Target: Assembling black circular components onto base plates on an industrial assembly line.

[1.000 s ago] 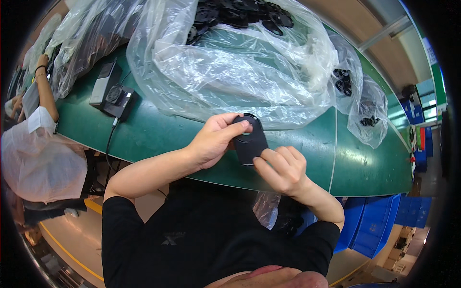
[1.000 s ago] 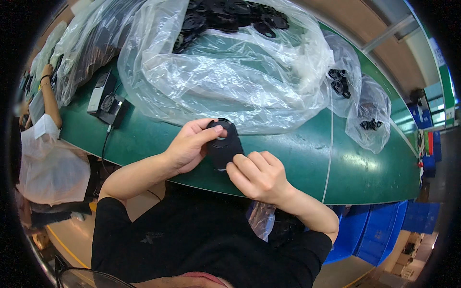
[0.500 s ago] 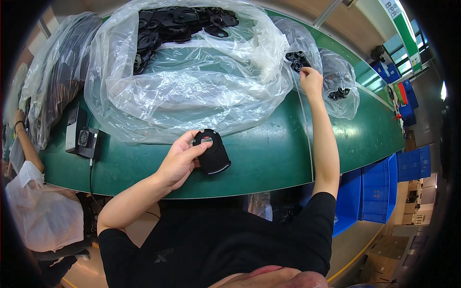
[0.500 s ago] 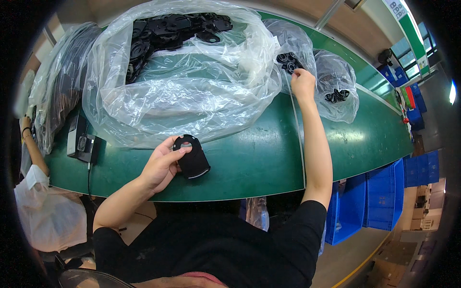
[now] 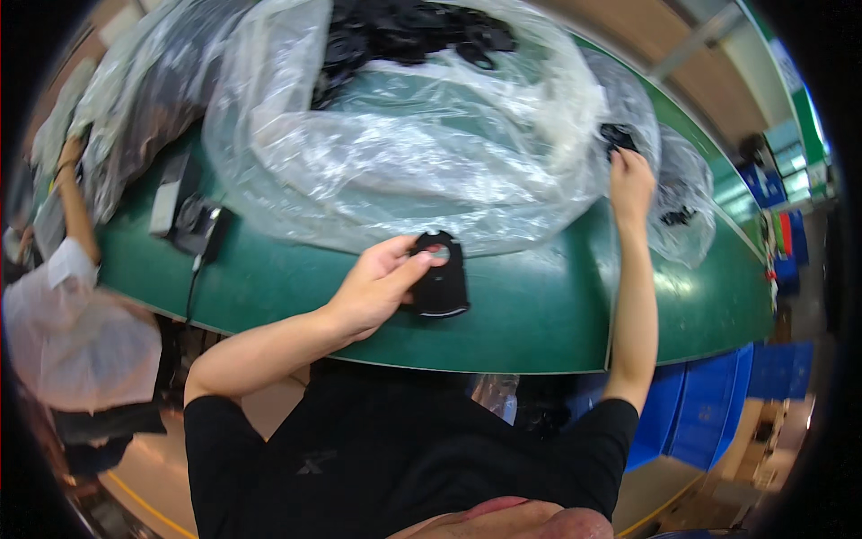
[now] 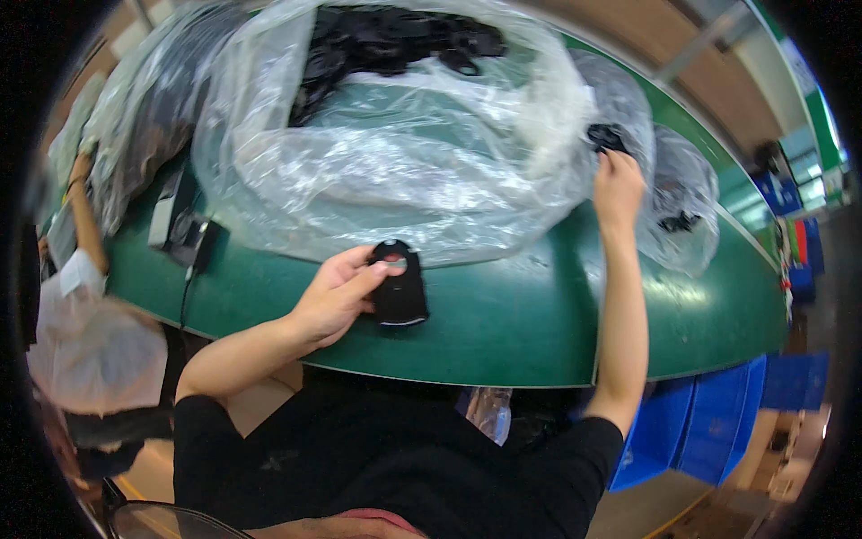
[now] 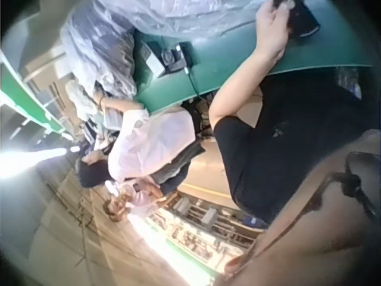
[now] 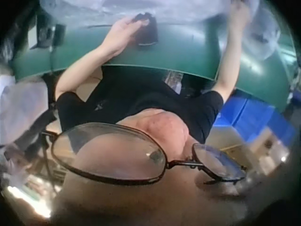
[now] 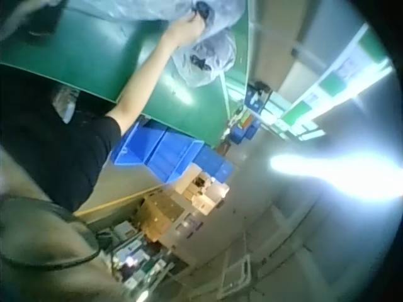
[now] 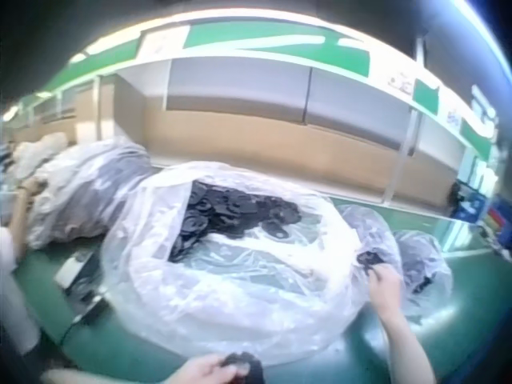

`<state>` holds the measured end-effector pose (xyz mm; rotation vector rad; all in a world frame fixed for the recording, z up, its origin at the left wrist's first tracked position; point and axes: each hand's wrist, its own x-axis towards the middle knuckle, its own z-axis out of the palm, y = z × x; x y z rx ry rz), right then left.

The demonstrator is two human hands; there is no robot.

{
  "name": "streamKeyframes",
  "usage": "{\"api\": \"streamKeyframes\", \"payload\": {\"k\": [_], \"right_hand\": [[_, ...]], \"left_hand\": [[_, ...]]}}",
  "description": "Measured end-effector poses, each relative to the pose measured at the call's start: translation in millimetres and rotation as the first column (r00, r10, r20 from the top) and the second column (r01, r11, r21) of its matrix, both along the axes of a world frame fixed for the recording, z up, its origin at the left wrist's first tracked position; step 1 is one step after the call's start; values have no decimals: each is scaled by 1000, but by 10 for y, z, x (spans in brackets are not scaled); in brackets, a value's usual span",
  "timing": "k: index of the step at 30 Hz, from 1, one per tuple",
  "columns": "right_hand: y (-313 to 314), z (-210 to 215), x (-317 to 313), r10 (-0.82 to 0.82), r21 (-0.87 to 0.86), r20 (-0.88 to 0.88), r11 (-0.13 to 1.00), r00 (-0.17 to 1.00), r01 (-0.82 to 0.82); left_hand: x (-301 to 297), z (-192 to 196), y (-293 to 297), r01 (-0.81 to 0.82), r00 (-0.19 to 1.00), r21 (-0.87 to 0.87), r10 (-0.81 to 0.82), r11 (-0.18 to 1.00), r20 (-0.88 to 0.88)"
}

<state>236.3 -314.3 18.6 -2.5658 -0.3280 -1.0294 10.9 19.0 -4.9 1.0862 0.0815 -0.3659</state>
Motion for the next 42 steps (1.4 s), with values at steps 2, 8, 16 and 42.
{"api": "streamKeyframes", "payload": {"k": [2, 8, 16, 42], "right_hand": [[216, 188, -406, 82, 101, -12, 992, 997, -81], [962, 498, -1485, 497, 188, -97, 860, 862, -474], [1399, 265, -1960, 713, -49, -199, 678, 672, -734], [1318, 2, -1876, 824, 822, -476, 541, 309, -177]], "left_hand": [[11, 17, 0, 16, 1000, 74, -15, 997, -13], [-8, -20, -37, 54, 997, -83, -58, 995, -47], [-12, 7, -20, 112, 991, -197, -124, 974, -48], [-131, -43, -16, 184, 941, 86, -200, 979, 273]]}}
